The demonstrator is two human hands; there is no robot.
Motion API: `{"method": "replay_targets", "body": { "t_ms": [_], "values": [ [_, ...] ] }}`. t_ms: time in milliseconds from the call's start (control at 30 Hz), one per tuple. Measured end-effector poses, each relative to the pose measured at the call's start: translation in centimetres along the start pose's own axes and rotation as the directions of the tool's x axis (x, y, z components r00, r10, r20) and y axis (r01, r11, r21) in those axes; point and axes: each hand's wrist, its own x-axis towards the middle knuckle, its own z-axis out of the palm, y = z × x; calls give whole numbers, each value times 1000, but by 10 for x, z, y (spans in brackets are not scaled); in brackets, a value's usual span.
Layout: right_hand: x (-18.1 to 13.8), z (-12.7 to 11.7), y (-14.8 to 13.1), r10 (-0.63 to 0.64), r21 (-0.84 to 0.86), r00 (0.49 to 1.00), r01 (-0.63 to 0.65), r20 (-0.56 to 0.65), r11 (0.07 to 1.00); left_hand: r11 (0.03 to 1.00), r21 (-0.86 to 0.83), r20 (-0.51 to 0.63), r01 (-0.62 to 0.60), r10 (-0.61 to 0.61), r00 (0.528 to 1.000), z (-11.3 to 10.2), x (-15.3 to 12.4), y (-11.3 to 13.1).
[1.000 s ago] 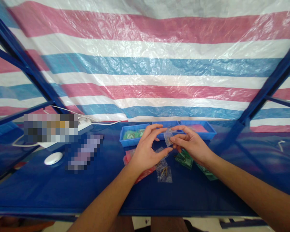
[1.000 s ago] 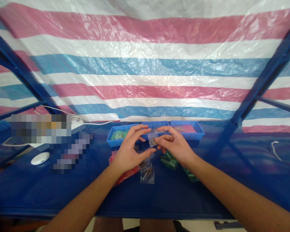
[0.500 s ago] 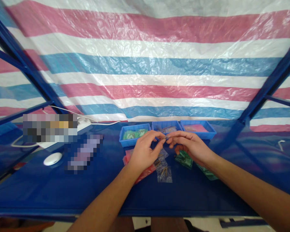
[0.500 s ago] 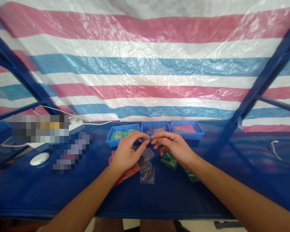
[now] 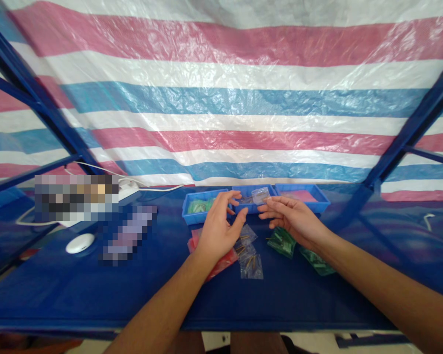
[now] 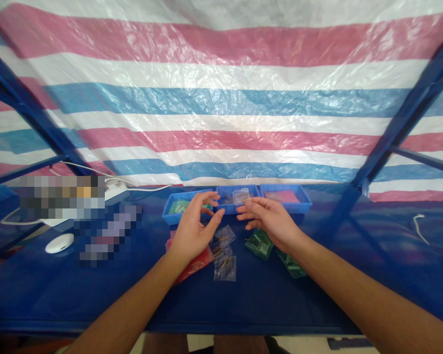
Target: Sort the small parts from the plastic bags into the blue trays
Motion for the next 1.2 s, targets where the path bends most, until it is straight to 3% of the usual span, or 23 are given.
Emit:
{"method": "replay_targets", "body": {
  "t_ms": [133,367,533,967,1200],
  "values": [
    [1,0,1,28,34,1000,-28,-3,999,1000,17,18,-1,1,1000,-1,1,-1],
    [0,-1,1,-83,-116,996,80,-21,990,981,171,322,-91,31,946,-3,-6,-2],
    [-1,2,1,-110,-172,994,107,-8,979,973,189,446,-134,36,894,0,-9,-12],
    [-2,3,4,-110,-238,993,119,53,964,988,90,474,-129,71,877,1,-5,-15],
    [0,1,9,-207,-376,975,221,78,900,996,-8,302,-93,91,949,-6,1,2]
  ]
}}
